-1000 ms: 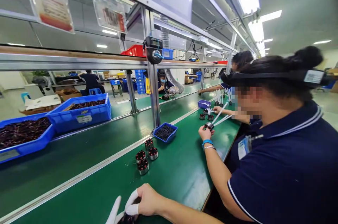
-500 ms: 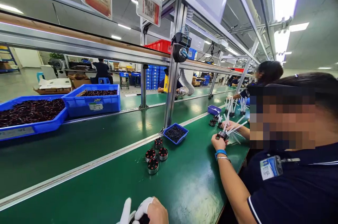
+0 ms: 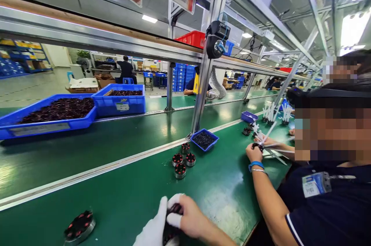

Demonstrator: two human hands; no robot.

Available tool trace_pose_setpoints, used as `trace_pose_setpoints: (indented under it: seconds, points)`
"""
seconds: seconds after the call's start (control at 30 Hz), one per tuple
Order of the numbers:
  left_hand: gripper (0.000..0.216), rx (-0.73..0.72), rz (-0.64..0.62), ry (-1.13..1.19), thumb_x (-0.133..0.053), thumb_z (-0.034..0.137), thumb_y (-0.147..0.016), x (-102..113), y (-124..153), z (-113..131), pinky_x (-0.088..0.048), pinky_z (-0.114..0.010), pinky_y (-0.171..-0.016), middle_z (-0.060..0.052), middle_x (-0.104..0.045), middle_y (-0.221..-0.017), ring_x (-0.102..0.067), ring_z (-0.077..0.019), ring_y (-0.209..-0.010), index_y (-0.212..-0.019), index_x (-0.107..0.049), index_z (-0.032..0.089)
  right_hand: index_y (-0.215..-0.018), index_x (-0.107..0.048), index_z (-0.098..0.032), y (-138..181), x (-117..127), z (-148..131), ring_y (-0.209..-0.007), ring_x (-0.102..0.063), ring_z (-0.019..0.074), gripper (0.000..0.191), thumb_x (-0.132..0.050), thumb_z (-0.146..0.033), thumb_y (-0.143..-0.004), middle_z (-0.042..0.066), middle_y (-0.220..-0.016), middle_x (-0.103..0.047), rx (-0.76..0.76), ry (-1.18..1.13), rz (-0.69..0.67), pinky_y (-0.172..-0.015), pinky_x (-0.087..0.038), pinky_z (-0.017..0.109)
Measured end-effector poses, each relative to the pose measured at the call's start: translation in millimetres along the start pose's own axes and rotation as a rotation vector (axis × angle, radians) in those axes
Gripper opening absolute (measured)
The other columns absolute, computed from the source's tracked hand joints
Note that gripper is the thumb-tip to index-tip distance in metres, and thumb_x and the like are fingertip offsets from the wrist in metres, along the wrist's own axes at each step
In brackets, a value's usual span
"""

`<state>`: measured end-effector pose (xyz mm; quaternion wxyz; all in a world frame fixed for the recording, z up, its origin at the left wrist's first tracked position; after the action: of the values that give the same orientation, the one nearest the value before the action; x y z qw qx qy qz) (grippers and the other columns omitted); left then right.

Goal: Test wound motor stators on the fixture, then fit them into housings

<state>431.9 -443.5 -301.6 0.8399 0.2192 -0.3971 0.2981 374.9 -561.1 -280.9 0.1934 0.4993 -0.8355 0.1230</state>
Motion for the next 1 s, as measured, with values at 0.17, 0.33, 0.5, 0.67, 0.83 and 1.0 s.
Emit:
trace_pose_setpoints:
  seconds: [0.17,0.33,0.5,0.67,0.83,1.0]
  points:
    - [0.073,-0.299,0.05,0.064,-0.05,0.032,-0.075,10,-21,38,-0.03,-0.036,-0.105,-0.008,-0.029,-0.143,-0.03,-0.0222,-0.13,-0.139,-0.016,0.022,-0.095,-0.063,-0.017,-65,112,-20,-0.08,-0.058,0.0167,0.025,-0.05,-0.027,-0.076,0.007,-0.095,-0.064,0.196,0.264,0.505,-0.073,-0.047,0.029]
    - [0.06,-0.131,0.367,-0.216,-0.047,0.035,-0.076,102,-17,-18,-0.023,-0.043,-0.107,-0.01,-0.023,-0.145,-0.02,-0.0275,-0.133,-0.132,-0.034,0.018,-0.102,-0.063,-0.01,-149,196,10,-0.093,-0.059,0.0221,0.031,-0.042,-0.014,-0.079,0.016,-0.097,-0.064,-0.193,0.805,0.48,-0.083,-0.044,0.033]
    - [0.055,0.331,0.194,-0.196,-0.055,0.037,-0.064,152,5,-101,-0.042,-0.037,-0.08,-0.016,-0.053,-0.116,-0.053,-0.0312,-0.103,-0.113,-0.05,0.013,-0.088,-0.066,-0.008,-180,211,50,-0.093,-0.059,0.0312,0.02,-0.055,-0.011,-0.071,0.02,-0.093,-0.064,-0.28,0.928,0.268,-0.077,-0.044,0.039]
    - [0.021,0.226,0.139,-0.127,-0.051,0.032,-0.066,131,7,-90,-0.039,-0.028,-0.065,-0.004,-0.06,-0.083,-0.055,-0.0187,-0.074,-0.082,-0.056,0.02,-0.086,-0.065,-0.007,-185,209,62,-0.092,-0.059,0.0324,0.022,-0.047,-0.008,-0.074,0.023,-0.093,-0.062,-0.309,0.967,0.273,-0.074,-0.044,0.038]
    - [0.027,0.051,0.034,-0.104,-0.057,0.03,-0.06,94,7,-32,-0.038,-0.028,-0.066,-0.003,-0.058,-0.086,-0.053,-0.0186,-0.077,-0.086,-0.057,0.023,-0.085,-0.065,-0.009,-184,209,62,-0.091,-0.06,0.0311,0.021,-0.05,-0.01,-0.07,0.021,-0.091,-0.063,-0.32,0.938,0.322,-0.074,-0.045,0.037]
    - [0.033,-0.073,-0.158,-0.087,-0.064,0.047,-0.053,66,6,3,-0.037,-0.028,-0.062,-0.002,-0.054,-0.082,-0.049,-0.0196,-0.077,-0.073,-0.061,0.021,-0.088,-0.067,-0.014,-181,214,49,-0.09,-0.061,0.0282,0.025,-0.054,-0.013,-0.067,0.015,-0.09,-0.066,-0.294,0.826,0.433,-0.076,-0.046,0.036]
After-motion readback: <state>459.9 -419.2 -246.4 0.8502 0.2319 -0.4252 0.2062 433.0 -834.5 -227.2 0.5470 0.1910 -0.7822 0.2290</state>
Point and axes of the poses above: each hand's wrist, its own y-axis away from the middle knuckle, its own x-axis out of the back of the hand, z = x × y, the point moved 2 cm from there along -y, towards the middle knuckle
